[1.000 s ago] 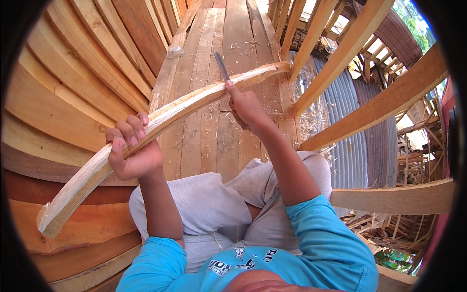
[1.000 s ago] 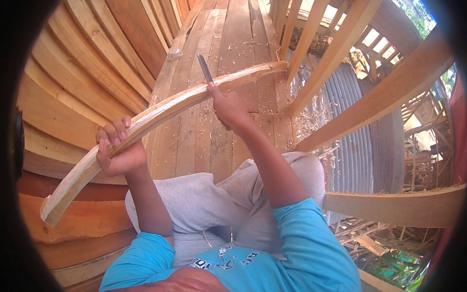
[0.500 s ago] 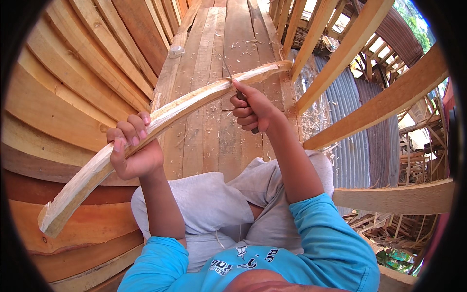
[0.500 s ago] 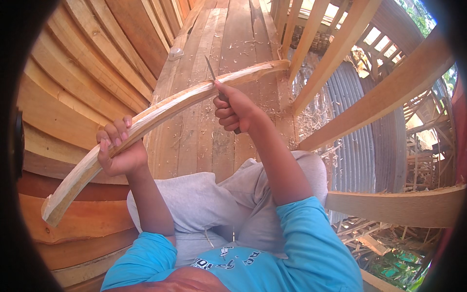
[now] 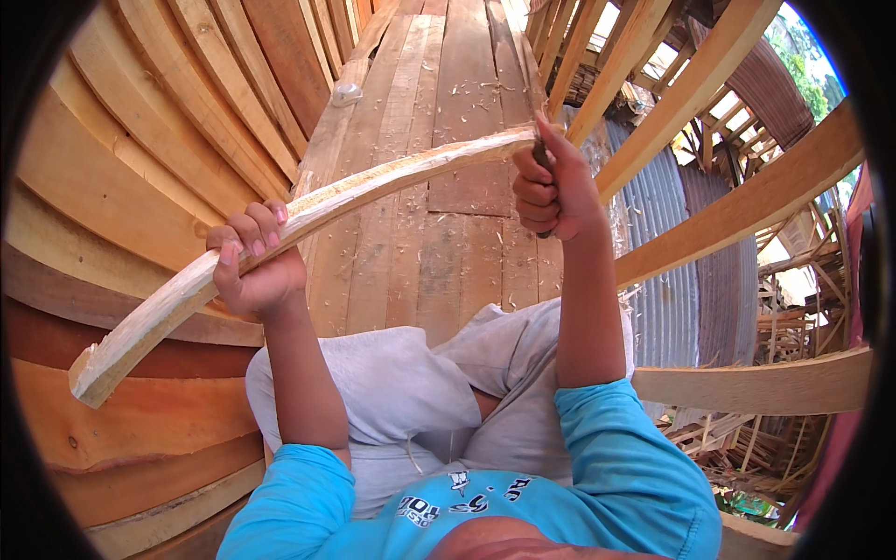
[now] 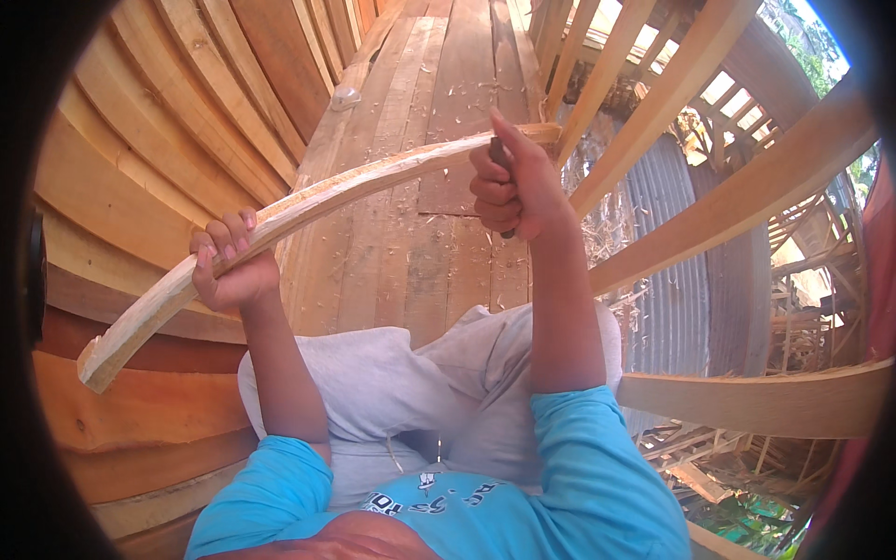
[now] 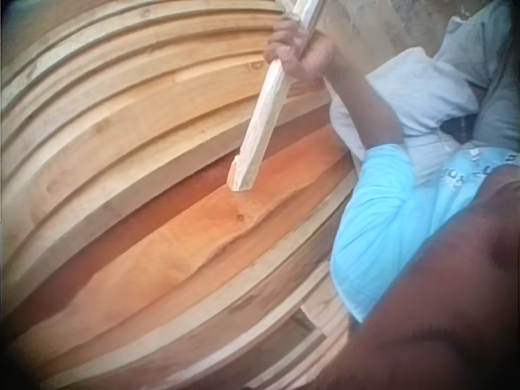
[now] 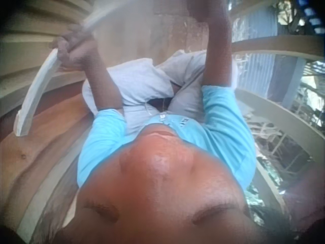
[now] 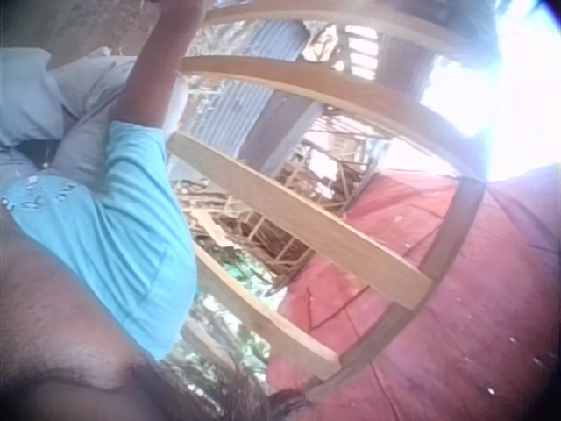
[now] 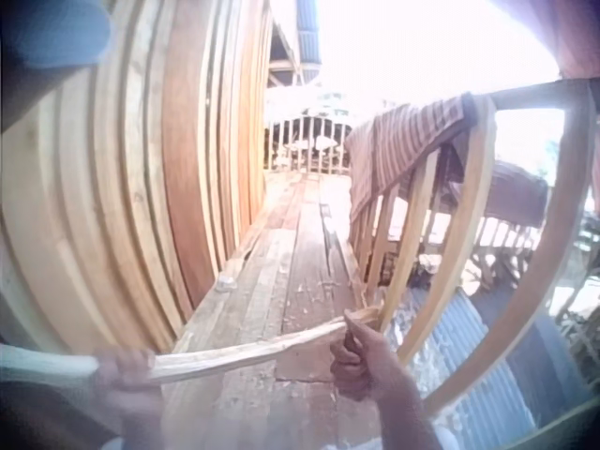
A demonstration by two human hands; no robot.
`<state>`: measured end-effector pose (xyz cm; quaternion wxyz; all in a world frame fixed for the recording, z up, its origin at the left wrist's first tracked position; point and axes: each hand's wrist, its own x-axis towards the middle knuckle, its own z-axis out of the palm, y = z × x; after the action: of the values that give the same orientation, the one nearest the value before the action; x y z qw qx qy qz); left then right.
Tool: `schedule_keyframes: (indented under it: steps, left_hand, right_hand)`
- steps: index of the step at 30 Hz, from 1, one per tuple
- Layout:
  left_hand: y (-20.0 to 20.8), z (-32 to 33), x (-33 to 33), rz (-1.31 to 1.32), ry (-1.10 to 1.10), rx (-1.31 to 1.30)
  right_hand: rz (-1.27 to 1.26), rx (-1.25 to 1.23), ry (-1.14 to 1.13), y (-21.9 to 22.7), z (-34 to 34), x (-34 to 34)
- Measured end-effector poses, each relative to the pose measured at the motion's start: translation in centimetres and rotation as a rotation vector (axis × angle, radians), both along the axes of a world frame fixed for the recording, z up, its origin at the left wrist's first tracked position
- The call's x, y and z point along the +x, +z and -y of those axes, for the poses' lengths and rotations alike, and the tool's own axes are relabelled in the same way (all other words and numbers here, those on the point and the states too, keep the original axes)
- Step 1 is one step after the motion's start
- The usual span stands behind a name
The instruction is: The person sits on a wooden floor and uses a knife to shave and shape a long piece of wood. They repeatedly scrape the surface to remove thin layers, rotating the wood to work different sides.
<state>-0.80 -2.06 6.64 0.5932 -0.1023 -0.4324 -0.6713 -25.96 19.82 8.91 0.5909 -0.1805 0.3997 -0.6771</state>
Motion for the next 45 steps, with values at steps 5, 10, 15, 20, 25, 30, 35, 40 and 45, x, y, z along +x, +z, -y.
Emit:
schedule_keyframes:
  steps: [5,10,15,20,25,30,35,40,45]
  left_hand:
    - [-0.3,0.8,-0.3,-0.008,-0.051,0.019]
    - [-0.1,0.0,-0.7,-0.015,-0.074,0.02]
    - [-0.1,0.0,-0.8,-0.015,-0.076,0.064]
    - [-0.1,0.4,-0.6,-0.011,-0.074,0.06]
    - [-0.3,0.6,-0.6,-0.013,-0.07,0.093]
    - [0.0,0.2,-1.0,-0.03,-0.051,0.079]
    - [0.0,0.2,-0.9,-0.038,-0.069,0.099]
    - [0.1,0.2,-0.8,-0.015,-0.081,0.097]
    - [0.8,-1.0,-1.1,-0.009,-0.079,0.07]
  right_hand:
    - [-0.543,0.368,-0.538,3.0,-4.7,-0.7]
    - [-0.797,0.782,-0.599,0.7,-8.1,-4.3]
    - [-1.083,1.155,-0.747,-1.9,-9.3,-5.9]
    - [-0.918,0.795,-0.767,-1.9,-9.1,-5.8]
    - [-0.455,0.221,-0.691,-0.8,-9.5,-5.2]
    - [-0.387,0.146,-1.389,-1.4,-6.7,-5.9]
    - [-0.317,0.03,-1.378,-1.9,-6.6,-5.8]
    - [-0.594,0.146,-1.116,-3.4,-6.1,-5.9]
    - [-0.989,0.33,-0.847,-6.8,-1.5,-4.1]
